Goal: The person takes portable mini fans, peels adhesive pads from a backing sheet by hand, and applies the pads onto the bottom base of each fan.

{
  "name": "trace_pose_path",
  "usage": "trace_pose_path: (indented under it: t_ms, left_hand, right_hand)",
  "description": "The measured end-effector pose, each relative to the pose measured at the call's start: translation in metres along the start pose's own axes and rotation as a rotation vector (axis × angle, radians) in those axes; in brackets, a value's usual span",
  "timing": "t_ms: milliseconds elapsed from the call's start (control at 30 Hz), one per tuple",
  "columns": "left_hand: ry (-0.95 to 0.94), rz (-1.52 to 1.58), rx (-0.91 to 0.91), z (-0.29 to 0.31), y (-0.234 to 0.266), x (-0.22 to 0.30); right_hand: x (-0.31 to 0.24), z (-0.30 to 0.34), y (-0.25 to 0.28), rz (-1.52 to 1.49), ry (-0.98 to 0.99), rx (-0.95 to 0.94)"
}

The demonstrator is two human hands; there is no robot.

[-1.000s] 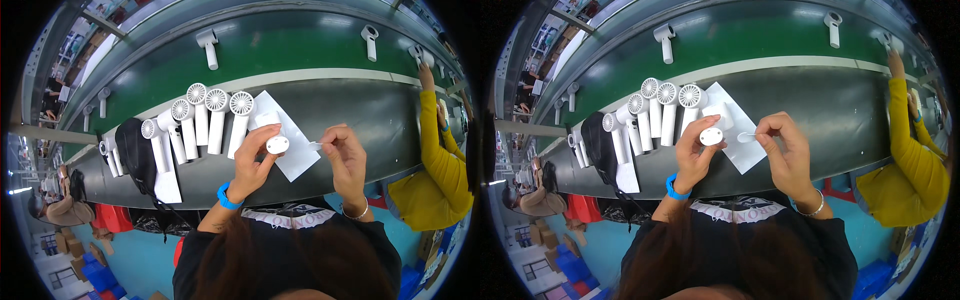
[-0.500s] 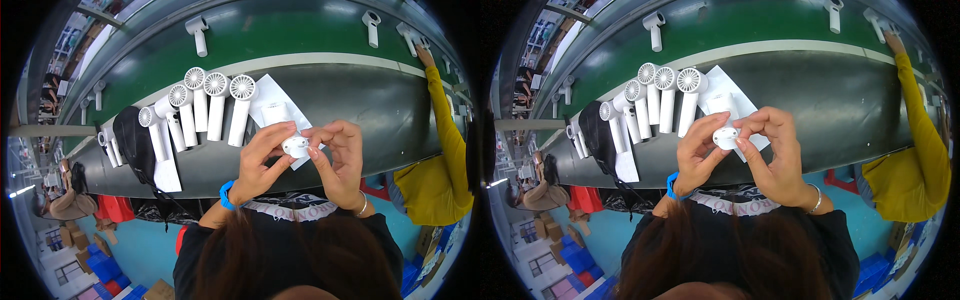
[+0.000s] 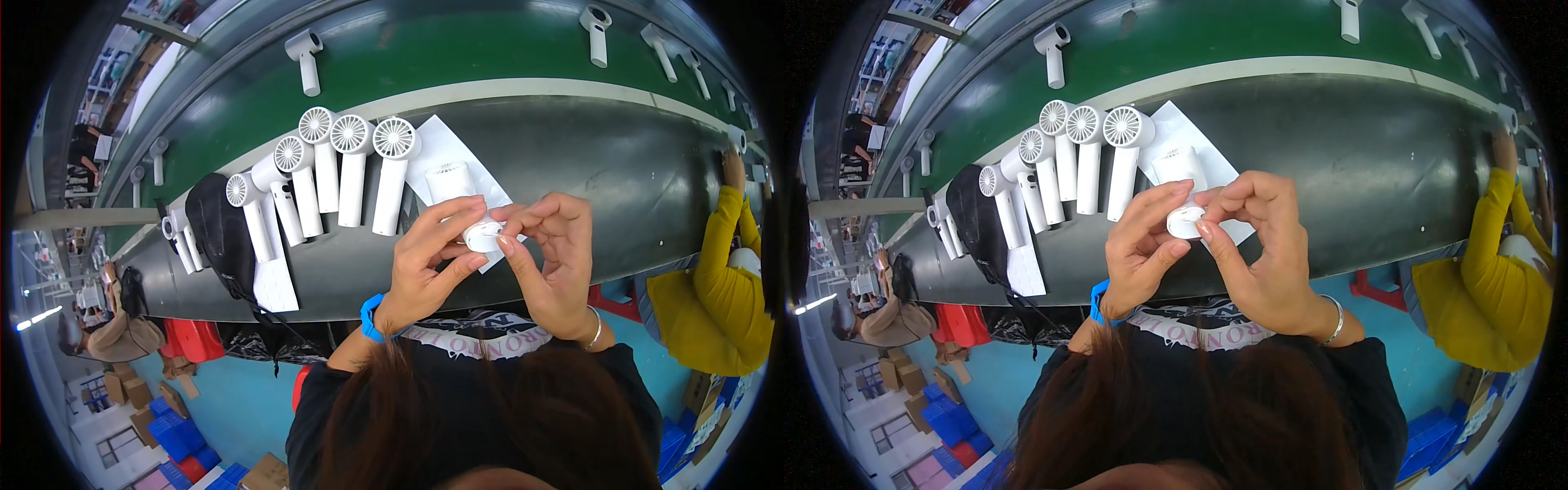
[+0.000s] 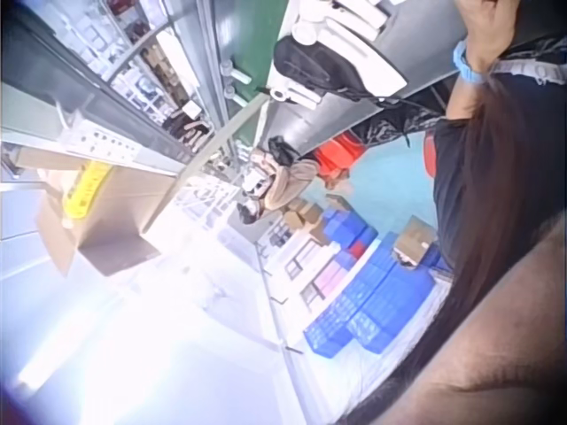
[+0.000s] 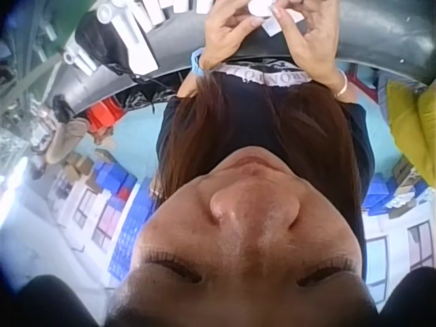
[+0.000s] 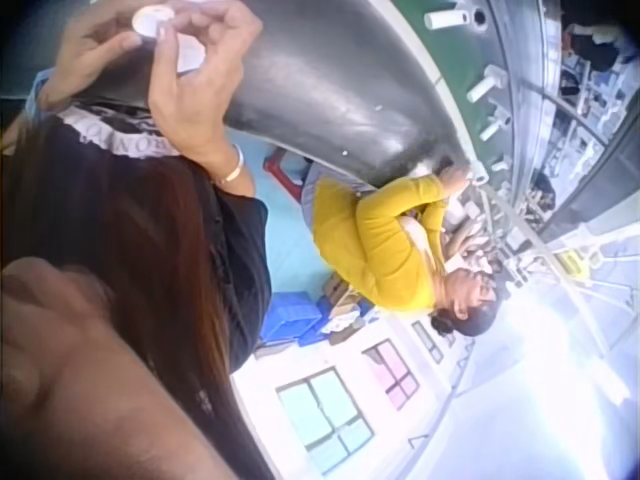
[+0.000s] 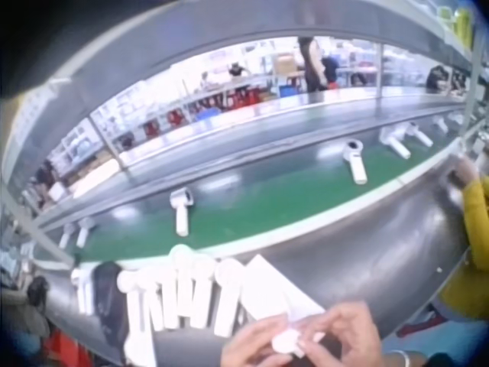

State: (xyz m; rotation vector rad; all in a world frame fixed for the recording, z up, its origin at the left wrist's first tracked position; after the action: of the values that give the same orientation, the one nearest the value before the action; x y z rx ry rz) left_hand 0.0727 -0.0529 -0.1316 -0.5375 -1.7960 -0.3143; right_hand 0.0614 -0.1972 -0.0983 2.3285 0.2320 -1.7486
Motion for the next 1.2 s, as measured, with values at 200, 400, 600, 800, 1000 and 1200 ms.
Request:
trace_pose_path:
  t_ms: [200,400,600,800,1000,1200]
  left_hand:
    - [0.007,-0.009,0.003,0.000,0.000,0.000]
    - [0.003,-0.021,0.006,0.000,0.000,0.000]
    - [0.007,-0.038,0.005,0.000,0.000,0.000]
    - [0.024,-0.030,0.020,0.001,-0.002,0.002]
    - [0.015,-0.027,0.025,0.000,-0.004,0.003]
    - [0.027,-0.025,0.036,0.000,-0.007,0.003]
  right_hand:
    - [-0.001,0.000,0.000,0.013,0.000,0.002]
    - [-0.001,0.000,0.000,0.027,-0.002,0.010]
    - [-0.001,0.000,0.001,0.044,0.002,0.019]
    - [-0.002,0.001,0.000,0.063,0.003,0.022]
    - [-0.005,0.001,-0.001,0.080,-0.014,0.038]
    - [-0.011,0.001,0.002,0.332,0.018,0.060]
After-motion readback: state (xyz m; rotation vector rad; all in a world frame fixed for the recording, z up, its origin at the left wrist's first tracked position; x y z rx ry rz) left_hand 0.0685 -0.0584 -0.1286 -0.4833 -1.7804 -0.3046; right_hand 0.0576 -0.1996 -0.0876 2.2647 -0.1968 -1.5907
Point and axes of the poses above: each hand's wrist, its own z-axis away from the middle knuckle, its own y-axis out of the back of the hand, x = y × z, the point moved 4 cm from there along -z, towards the middle knuckle, and after that the axes turned 9 degrees about -x, right-handed, at the moved point
